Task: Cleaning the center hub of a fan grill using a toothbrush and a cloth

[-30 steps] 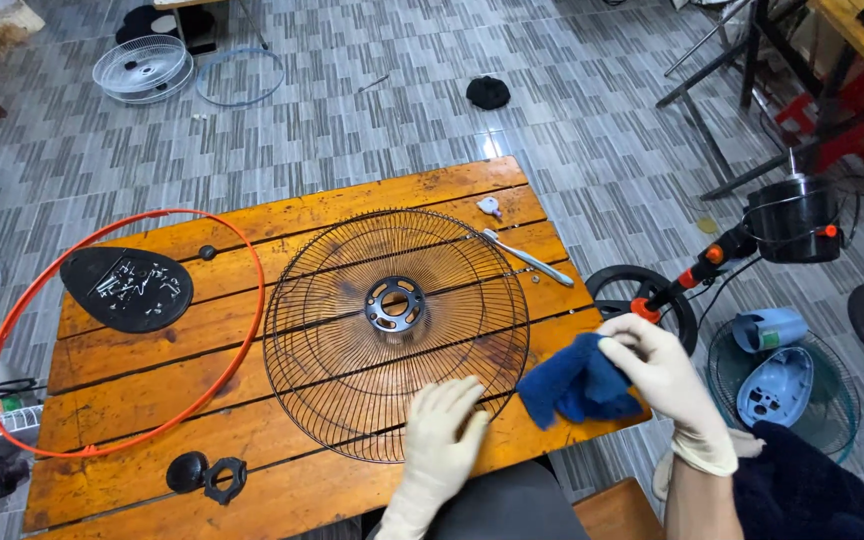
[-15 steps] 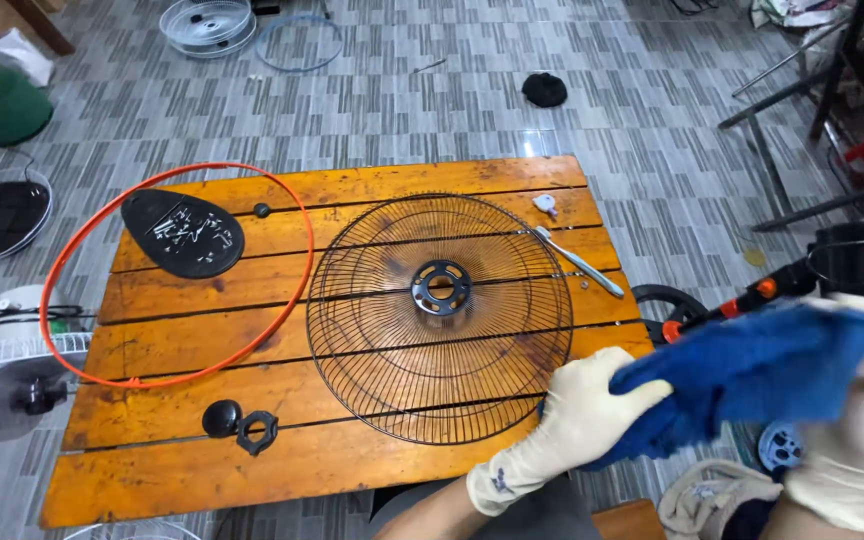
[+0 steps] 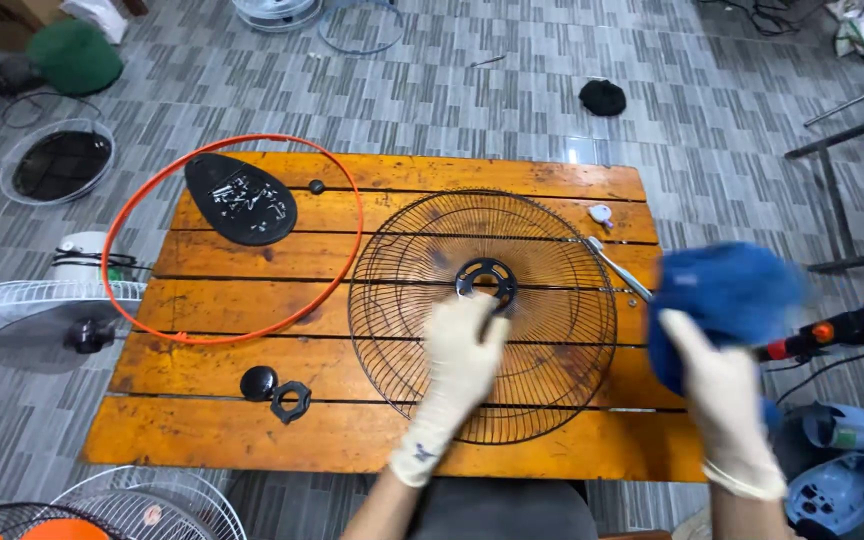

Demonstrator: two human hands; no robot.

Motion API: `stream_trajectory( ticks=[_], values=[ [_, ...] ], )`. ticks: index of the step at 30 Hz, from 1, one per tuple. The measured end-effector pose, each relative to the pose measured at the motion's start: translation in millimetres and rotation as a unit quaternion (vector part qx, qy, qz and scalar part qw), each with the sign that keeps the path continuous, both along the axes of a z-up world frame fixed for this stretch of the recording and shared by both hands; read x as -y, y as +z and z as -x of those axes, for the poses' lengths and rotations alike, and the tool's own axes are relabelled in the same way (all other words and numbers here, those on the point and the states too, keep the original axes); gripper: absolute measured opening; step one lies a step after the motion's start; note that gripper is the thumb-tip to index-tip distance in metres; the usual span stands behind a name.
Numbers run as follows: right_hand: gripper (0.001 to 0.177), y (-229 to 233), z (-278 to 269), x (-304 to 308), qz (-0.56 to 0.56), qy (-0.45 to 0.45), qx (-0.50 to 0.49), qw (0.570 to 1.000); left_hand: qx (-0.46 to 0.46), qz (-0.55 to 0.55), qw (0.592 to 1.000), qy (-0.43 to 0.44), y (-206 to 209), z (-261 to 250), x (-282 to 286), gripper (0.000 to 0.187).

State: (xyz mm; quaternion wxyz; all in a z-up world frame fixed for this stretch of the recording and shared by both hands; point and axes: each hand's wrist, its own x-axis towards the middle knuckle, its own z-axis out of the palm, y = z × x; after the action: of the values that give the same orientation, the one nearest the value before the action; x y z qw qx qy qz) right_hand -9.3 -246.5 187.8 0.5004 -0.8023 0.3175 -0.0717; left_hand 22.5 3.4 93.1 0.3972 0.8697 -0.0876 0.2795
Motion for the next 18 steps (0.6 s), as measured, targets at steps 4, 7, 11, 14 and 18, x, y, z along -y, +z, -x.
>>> stream_trajectory(
  ticks=[4, 7, 11, 14, 18],
  values=[
    [0.036, -25, -56, -95, 0.043, 0.154, 0.111, 0.981, -0.065, -0.196, 0.972, 0.113, -47, -13, -49, 0.070],
    [0.031, -68, -89, -143, 0.123, 0.321, 0.172, 0.923, -0.145, -0.216, 0.962, 0.083, -60, -14, -54, 0.070],
    [0.030, -149, -101, -147, 0.368, 0.407, 0.107, 0.829, -0.135, -0.220, 0.961, 0.105, -64, -13, -53, 0.060],
    [0.026, -133, -76, -131, 0.390, 0.408, 0.074, 0.822, -0.156, -0.223, 0.956, 0.107, -64, -16, -53, 0.061],
    [0.027, -131, -53, -107, 0.426, 0.422, 0.045, 0.799, -0.175, -0.237, 0.950, 0.107, -63, -15, -52, 0.064]
  ],
)
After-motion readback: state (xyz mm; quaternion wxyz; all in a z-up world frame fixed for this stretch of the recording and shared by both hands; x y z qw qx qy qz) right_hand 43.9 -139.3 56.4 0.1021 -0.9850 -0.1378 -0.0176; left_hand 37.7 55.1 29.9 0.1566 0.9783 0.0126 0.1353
